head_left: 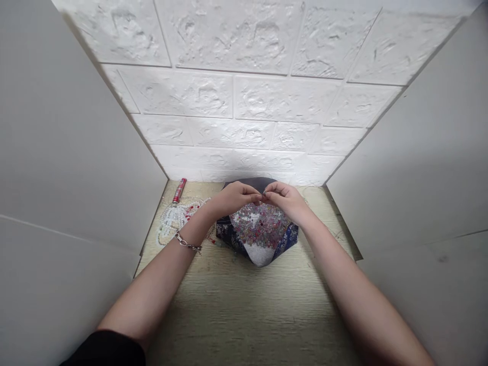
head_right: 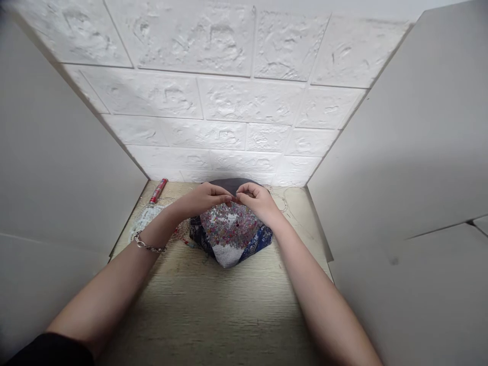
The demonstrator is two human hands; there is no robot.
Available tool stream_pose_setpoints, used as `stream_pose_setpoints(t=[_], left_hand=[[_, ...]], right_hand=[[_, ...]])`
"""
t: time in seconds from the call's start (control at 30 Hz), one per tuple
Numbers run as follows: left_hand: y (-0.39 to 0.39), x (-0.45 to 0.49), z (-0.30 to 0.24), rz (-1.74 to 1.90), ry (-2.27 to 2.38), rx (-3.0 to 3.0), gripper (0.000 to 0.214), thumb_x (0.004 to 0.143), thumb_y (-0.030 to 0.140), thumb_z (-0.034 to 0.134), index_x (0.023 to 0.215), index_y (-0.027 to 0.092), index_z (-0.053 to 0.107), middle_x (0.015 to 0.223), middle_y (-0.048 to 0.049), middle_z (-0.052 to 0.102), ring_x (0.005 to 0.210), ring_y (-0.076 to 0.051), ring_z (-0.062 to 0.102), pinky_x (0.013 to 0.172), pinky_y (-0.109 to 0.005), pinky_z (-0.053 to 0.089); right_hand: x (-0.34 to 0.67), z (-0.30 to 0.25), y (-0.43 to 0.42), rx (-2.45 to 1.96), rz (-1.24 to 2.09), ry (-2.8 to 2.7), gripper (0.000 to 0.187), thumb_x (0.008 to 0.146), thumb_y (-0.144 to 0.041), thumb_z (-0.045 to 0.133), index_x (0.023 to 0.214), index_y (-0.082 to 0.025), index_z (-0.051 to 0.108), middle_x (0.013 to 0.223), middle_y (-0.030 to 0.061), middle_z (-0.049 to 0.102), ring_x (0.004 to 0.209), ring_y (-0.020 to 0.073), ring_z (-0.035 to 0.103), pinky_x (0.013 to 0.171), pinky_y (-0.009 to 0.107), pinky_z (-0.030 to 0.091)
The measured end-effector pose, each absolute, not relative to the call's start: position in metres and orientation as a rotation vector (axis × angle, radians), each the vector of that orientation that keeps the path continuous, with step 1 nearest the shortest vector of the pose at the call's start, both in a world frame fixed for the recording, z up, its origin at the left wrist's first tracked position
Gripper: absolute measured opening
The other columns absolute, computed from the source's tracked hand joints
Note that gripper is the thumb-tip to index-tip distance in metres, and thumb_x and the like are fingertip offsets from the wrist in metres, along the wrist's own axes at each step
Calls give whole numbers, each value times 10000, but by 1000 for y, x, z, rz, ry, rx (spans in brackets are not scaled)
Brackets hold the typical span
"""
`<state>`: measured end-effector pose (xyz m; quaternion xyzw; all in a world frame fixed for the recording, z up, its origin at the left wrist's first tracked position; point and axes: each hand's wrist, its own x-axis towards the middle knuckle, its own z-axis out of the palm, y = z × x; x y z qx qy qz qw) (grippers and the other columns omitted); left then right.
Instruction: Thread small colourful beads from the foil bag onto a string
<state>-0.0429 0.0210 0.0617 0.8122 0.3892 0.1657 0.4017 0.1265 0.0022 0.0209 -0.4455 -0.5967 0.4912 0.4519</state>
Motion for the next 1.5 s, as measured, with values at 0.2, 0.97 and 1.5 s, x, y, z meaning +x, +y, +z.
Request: stream_pose_setpoints(t=[0.2, 0.97, 1.5], left_hand=[[20, -45, 64, 381, 916, 1908, 307, 696, 359, 470, 826, 143, 646, 849, -50, 651, 779, -133, 539, 718, -247, 383], [20, -41, 57, 532, 961, 1624, 235, 646, 347, 537, 719, 127, 502, 735, -54, 614, 660, -106, 565, 475, -188, 399], [22, -37, 47, 596, 885, 1364, 256, 612, 365, 586, 637, 122, 509, 618, -24, 614, 551, -87, 572, 502, -212, 411]], right_hand=[[126, 18, 1, -1049, 1288, -1408, 187, 637, -303, 554, 754, -163, 514, 733, -14, 516, 669, 81, 497, 639, 239, 405], [122, 18, -1, -975, 1354, -1244, 165, 620, -290, 582, 712, -173, 512, 679, -26, 530, 663, 81, 517, 683, 251, 418], [117, 20, -5, -947, 1333, -1215, 151, 632, -269, 585, 734, -183, 514, 626, -35, 539, 607, 67, 521, 611, 216, 425]])
